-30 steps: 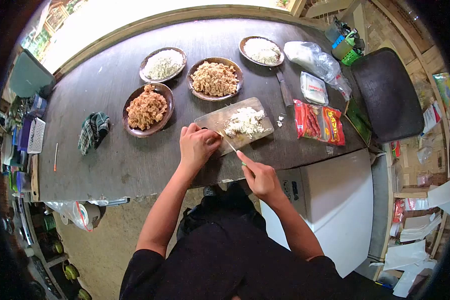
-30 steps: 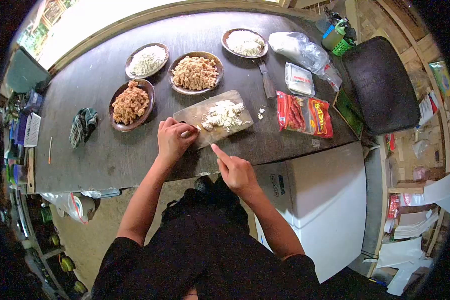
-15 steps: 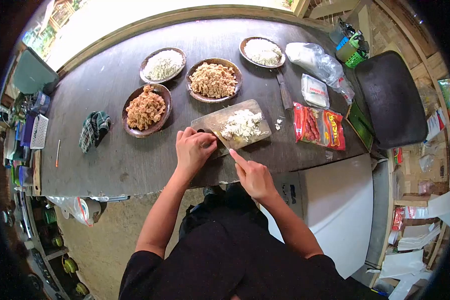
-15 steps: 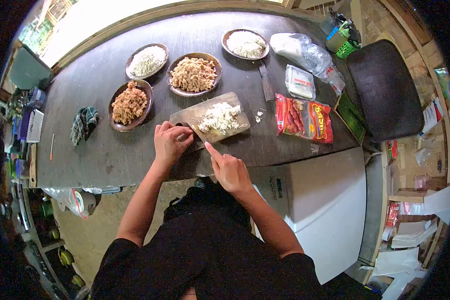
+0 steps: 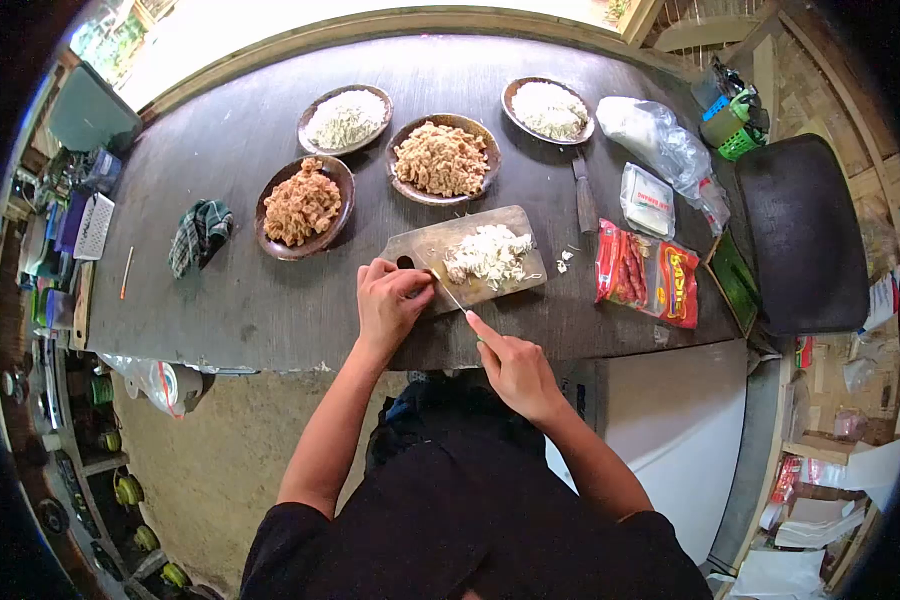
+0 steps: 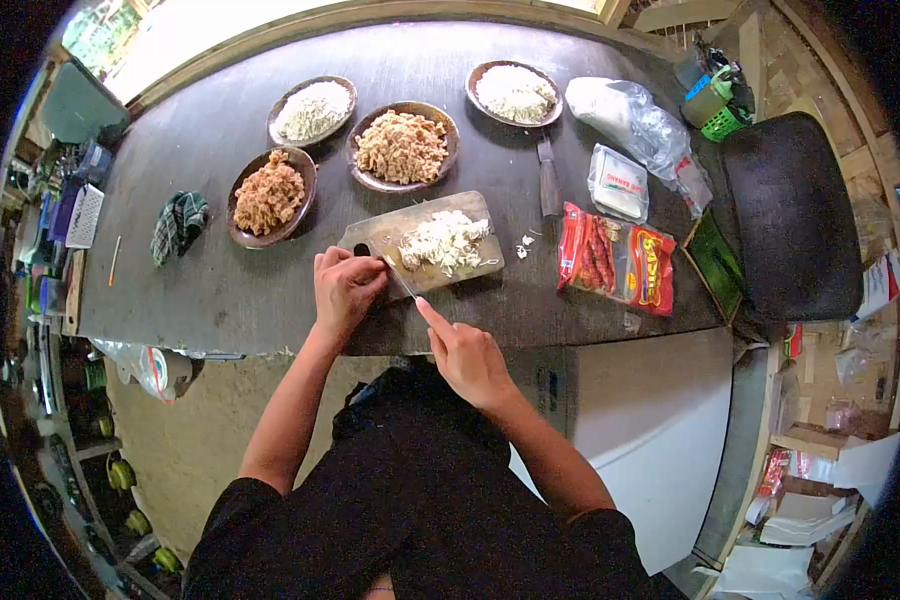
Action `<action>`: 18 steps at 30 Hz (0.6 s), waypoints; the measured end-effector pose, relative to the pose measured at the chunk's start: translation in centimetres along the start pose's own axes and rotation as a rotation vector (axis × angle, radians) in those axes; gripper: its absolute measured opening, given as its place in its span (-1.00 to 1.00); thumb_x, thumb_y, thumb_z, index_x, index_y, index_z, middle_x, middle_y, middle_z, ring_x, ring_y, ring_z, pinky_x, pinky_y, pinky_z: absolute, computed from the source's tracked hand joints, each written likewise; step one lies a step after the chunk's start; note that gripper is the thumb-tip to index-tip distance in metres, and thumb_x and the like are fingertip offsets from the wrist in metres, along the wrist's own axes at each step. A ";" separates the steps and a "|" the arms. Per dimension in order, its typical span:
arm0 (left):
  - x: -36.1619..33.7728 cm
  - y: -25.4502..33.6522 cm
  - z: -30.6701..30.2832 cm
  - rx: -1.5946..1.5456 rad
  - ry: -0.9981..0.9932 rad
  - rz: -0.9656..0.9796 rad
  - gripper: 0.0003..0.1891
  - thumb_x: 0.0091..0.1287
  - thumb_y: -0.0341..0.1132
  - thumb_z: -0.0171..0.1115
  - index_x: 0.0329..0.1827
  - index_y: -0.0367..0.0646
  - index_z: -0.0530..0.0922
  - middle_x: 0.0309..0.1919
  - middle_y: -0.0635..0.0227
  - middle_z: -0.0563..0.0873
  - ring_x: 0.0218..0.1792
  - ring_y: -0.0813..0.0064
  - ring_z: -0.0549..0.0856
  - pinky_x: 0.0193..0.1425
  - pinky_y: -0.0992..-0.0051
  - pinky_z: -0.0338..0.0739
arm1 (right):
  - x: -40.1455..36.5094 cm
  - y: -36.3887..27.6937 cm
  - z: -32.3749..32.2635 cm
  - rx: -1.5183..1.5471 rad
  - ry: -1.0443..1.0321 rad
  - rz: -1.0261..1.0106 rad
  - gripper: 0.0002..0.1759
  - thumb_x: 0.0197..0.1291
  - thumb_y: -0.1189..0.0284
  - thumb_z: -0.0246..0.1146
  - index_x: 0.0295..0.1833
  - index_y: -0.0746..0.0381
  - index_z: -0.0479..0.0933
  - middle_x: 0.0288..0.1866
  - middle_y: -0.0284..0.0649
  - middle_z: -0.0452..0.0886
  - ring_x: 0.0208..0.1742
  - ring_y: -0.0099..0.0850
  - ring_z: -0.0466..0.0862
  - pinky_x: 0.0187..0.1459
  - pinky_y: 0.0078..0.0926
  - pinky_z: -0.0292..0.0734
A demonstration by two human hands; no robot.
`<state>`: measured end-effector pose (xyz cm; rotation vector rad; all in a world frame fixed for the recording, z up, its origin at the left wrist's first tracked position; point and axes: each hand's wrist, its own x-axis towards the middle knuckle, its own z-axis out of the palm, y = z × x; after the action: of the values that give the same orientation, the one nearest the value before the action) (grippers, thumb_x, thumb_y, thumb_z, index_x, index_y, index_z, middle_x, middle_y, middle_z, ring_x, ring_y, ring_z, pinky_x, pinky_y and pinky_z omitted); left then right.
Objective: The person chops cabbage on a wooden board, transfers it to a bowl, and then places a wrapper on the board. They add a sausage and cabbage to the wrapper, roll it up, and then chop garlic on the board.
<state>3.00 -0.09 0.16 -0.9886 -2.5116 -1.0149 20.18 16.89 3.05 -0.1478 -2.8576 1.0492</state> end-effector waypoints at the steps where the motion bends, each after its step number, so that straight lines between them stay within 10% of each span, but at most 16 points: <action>1: 0.0 0.0 0.1 0.000 0.011 -0.005 -0.88 0.09 -0.26 0.56 -0.31 0.01 0.82 -0.28 0.55 0.87 -0.19 0.42 0.64 0.04 0.37 0.40 | 0.2 0.0 -0.2 -0.011 -0.001 -0.006 -0.38 0.46 0.40 0.23 0.60 -0.10 0.38 -0.48 0.04 0.61 -0.43 0.07 0.70 -0.31 0.05 0.64; 18: -0.1 0.7 0.3 0.065 0.083 0.017 -0.89 0.09 -0.25 0.55 -0.33 0.04 0.83 -0.27 0.58 0.87 -0.19 0.41 0.61 0.07 0.38 0.42 | -0.1 1.7 -0.8 0.014 0.071 -0.080 -0.41 0.43 0.43 0.26 0.56 0.00 0.45 -0.50 0.02 0.59 -0.46 0.04 0.69 -0.38 0.03 0.61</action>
<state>3.58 0.40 0.29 -0.9278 -2.4487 -0.9434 20.47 18.67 2.54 -0.0676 -2.7682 1.0270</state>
